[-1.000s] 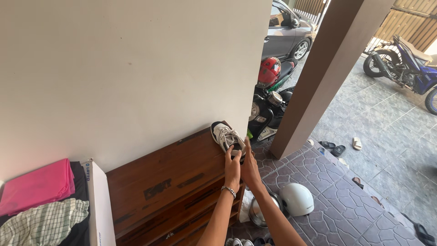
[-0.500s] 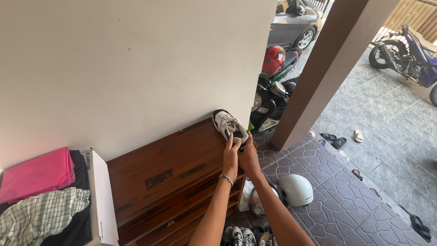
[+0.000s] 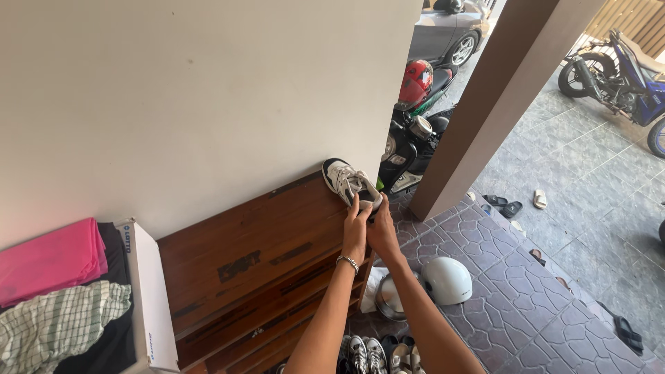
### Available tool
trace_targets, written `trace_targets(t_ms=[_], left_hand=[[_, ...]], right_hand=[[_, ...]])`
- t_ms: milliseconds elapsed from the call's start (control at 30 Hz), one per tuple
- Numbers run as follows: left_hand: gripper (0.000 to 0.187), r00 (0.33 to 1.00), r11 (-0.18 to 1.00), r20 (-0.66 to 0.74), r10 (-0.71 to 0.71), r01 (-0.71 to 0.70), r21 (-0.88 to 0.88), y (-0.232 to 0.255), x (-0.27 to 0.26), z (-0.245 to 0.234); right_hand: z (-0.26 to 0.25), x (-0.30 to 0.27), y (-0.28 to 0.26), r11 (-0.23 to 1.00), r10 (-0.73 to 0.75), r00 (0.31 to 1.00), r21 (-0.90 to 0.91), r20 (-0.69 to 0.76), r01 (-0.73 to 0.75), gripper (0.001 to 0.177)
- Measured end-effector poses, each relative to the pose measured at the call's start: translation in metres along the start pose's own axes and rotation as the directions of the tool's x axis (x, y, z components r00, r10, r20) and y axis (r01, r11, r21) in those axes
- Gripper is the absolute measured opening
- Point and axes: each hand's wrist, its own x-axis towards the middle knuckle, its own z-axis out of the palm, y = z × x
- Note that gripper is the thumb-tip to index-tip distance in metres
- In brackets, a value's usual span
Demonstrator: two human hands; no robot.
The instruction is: The person organizes a pile of shoes on the floor by picking them up one by one and placing them onto a wooden shoe rack. They arrange various types of footwear, including sneakers, sandals, and flip-flops, on the shelves.
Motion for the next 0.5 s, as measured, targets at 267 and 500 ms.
trace_targets(t_ms=[267, 500], left_hand=[[0.073, 1.000, 1.000, -0.001, 0.003, -0.003, -0.025, -0.006, 0.001, -0.003], [0.075, 0.999, 0.999, -0.020, 0.030, -0.029, 0.042, -0.005, -0.001, 0.001]], right_hand=[[-0.002, -0.002, -0.006, 0.999, 0.043, 0.999, 0.024, 0.000, -0.043, 0.085], [0.007, 0.004, 0.028, 0.999, -0.035, 0.999, 0.011, 0.010, 0.035, 0.090]])
